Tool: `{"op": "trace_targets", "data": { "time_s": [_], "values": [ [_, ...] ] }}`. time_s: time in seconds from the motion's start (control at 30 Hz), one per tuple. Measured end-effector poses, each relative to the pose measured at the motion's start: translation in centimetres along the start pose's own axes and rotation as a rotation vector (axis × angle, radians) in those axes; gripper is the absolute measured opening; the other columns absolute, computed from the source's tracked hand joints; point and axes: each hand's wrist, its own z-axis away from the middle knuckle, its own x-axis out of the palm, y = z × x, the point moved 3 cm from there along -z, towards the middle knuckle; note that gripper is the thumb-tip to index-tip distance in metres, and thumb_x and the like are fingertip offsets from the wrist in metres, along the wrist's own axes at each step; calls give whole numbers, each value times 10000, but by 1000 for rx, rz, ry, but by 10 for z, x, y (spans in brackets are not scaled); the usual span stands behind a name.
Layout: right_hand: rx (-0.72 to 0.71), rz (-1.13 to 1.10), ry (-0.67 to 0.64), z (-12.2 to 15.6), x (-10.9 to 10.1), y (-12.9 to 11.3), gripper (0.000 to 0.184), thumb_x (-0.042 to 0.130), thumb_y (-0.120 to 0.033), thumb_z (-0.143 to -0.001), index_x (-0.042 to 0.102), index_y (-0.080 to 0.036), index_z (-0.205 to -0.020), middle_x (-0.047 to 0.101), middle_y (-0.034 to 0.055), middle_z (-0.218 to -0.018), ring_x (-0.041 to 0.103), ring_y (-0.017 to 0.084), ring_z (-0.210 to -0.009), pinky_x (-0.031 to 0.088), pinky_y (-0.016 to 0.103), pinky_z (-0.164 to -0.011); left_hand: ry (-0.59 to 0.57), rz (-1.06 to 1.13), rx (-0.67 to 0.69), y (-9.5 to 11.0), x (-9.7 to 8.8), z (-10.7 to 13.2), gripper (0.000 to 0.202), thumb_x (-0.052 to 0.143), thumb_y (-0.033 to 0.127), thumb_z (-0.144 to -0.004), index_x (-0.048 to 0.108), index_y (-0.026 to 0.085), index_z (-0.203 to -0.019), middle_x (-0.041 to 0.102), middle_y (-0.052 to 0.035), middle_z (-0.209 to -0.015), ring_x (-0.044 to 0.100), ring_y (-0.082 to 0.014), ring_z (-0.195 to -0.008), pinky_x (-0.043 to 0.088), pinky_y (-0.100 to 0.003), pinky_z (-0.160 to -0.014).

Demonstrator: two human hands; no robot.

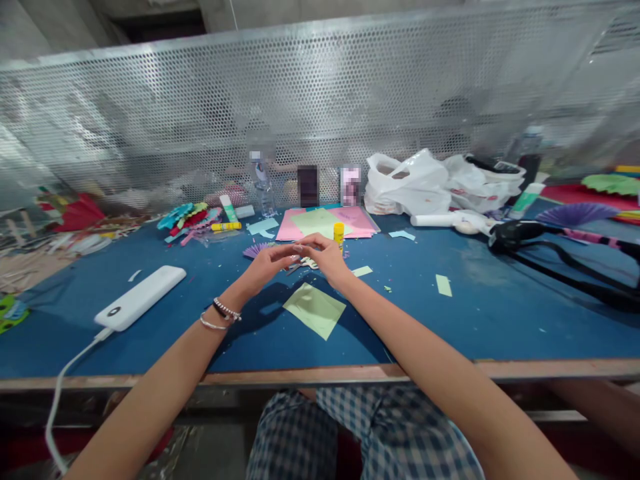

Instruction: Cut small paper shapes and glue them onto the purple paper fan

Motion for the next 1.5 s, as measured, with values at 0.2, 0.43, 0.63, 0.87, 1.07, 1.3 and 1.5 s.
{"op": "trace_targets", "data": {
  "time_s": [0.2, 0.43, 0.63, 0.87, 1.07, 1.3, 1.5],
  "values": [
    [-65, 68, -48, 0, 1, 0, 226, 677, -401, -645, 630, -186, -692, 555, 8, -765, 531, 123, -697, 446, 263, -641, 94, 28, -52, -6, -2, -1, 408, 602, 442, -722, 664, 147, -998, 679, -69, -851, 539, -129, -670, 393, -232, -596],
    [-57, 148, -84, 1, 1, 1, 295, 582, -487, -728, 639, -199, -753, 566, 14, -780, 530, 122, -680, 430, 252, -617, 147, 66, -67, -11, -2, -4, 389, 648, 437, -678, 692, 146, -933, 690, -63, -799, 546, -136, -653, 421, -250, -619],
    [54, 132, -96, 1, 0, 4, 419, 445, -562, -794, 653, -198, -815, 601, 28, -799, 551, 137, -728, 423, 243, -605, 143, 91, -62, -11, -2, -4, 425, 664, 425, -670, 664, 157, -1000, 689, -71, -869, 558, -144, -704, 434, -271, -670],
    [42, 135, -108, 2, 1, 3, 367, 508, -537, -767, 650, -203, -825, 589, 20, -815, 543, 128, -740, 418, 231, -611, 193, 66, -69, -12, -2, -4, 423, 664, 463, -651, 691, 147, -930, 689, -55, -808, 551, -143, -678, 439, -280, -669],
    [52, 121, -123, 2, 1, 5, 363, 501, -531, -773, 643, -205, -844, 597, 16, -809, 543, 127, -739, 424, 236, -635, 204, 44, -59, -10, 0, -4, 394, 644, 495, -654, 704, 135, -802, 670, -34, -744, 551, -136, -653, 434, -255, -637],
    [42, 145, -118, 2, 0, 6, 343, 452, -489, -814, 618, -222, -954, 605, 18, -897, 547, 124, -727, 404, 229, -583, 253, 55, -33, -12, -3, -7, 356, 643, 471, -660, 642, 127, -753, 648, -37, -708, 550, -131, -622, 439, -261, -623],
    [-235, 714, -72, 1, -6, 5, 227, 444, -247, -830, 587, -181, -993, 599, 66, -935, 518, 179, -802, 414, 316, -735, 298, 66, -70, -12, -9, -6, 273, 576, 413, -734, 592, 144, -774, 624, -36, -714, 542, -114, -596, 408, -235, -568]
  ]
}}
